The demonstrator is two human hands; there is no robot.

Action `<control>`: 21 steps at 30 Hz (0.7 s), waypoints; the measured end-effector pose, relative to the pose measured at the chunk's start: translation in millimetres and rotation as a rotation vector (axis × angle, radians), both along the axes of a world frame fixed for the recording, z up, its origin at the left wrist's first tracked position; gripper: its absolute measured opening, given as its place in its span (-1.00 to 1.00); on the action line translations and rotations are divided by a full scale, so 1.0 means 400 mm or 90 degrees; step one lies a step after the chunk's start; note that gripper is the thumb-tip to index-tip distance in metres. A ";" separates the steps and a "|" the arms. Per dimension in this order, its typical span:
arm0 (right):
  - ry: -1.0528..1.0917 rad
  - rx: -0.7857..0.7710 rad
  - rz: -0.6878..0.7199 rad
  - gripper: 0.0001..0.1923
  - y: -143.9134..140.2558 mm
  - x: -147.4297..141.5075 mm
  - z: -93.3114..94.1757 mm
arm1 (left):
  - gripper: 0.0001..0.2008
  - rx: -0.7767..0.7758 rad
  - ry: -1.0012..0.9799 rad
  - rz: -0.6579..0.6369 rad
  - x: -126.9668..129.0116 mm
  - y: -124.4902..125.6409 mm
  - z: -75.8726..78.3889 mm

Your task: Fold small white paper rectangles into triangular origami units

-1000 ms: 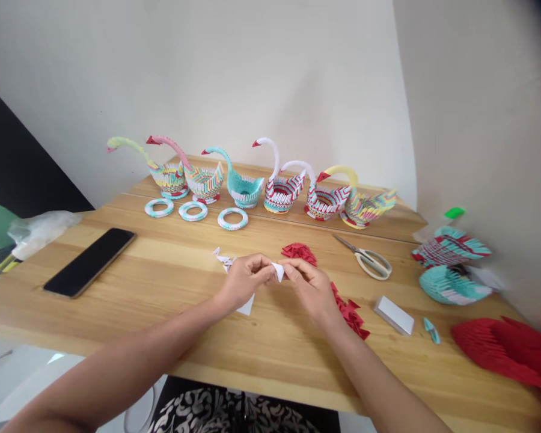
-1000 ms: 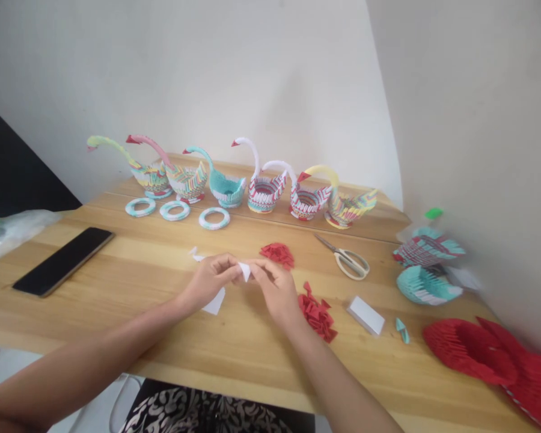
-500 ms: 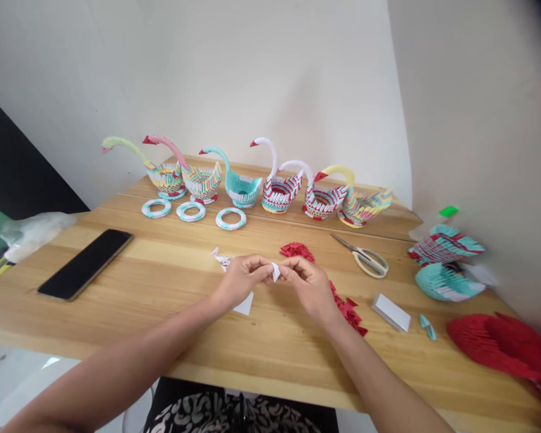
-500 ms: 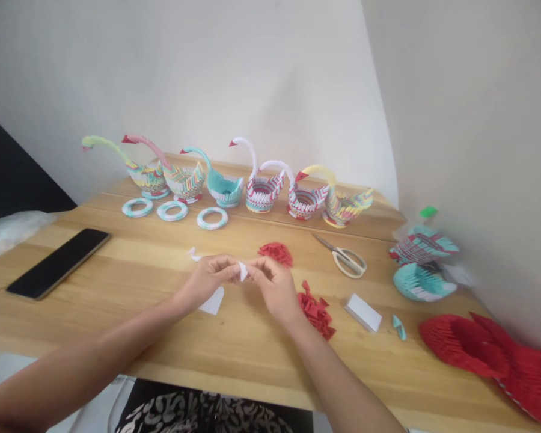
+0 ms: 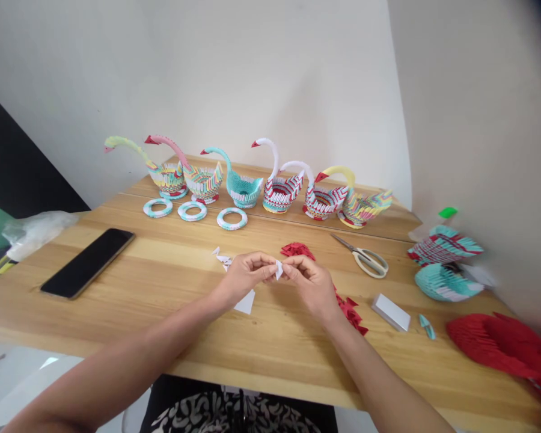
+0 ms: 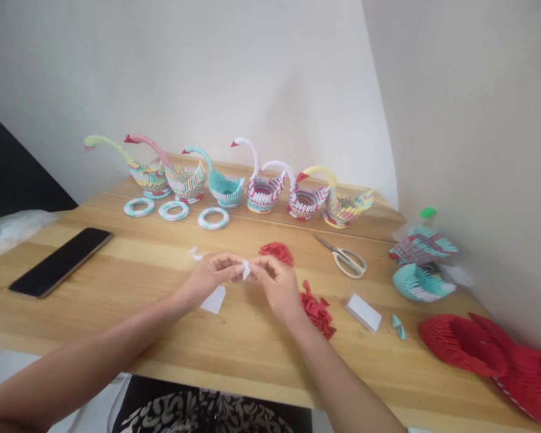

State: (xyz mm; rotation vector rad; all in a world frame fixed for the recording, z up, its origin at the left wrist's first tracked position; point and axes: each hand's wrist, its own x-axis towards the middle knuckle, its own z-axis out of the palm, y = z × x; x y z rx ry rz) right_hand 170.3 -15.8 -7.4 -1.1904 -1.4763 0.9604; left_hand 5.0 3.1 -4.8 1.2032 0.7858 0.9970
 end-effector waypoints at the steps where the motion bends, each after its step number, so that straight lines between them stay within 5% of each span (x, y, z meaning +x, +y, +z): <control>1: 0.000 0.000 0.000 -0.83 -0.001 -0.001 0.002 | -0.81 -0.007 -0.005 -0.004 0.000 0.001 -0.001; 5: -0.036 0.007 0.000 -0.83 -0.010 -0.007 0.000 | -0.88 -0.001 0.031 0.019 0.001 -0.004 0.001; 10: -0.081 0.040 -0.018 -0.85 -0.016 -0.009 -0.005 | -0.93 0.121 0.179 0.112 0.001 -0.015 0.014; 16: -0.014 0.023 -0.024 -0.80 -0.006 -0.001 -0.006 | -0.79 0.019 0.012 -0.006 -0.002 -0.003 0.007; 21: -0.009 0.019 -0.030 -0.81 -0.008 -0.002 -0.005 | -0.68 -0.023 0.001 -0.029 0.005 0.000 -0.012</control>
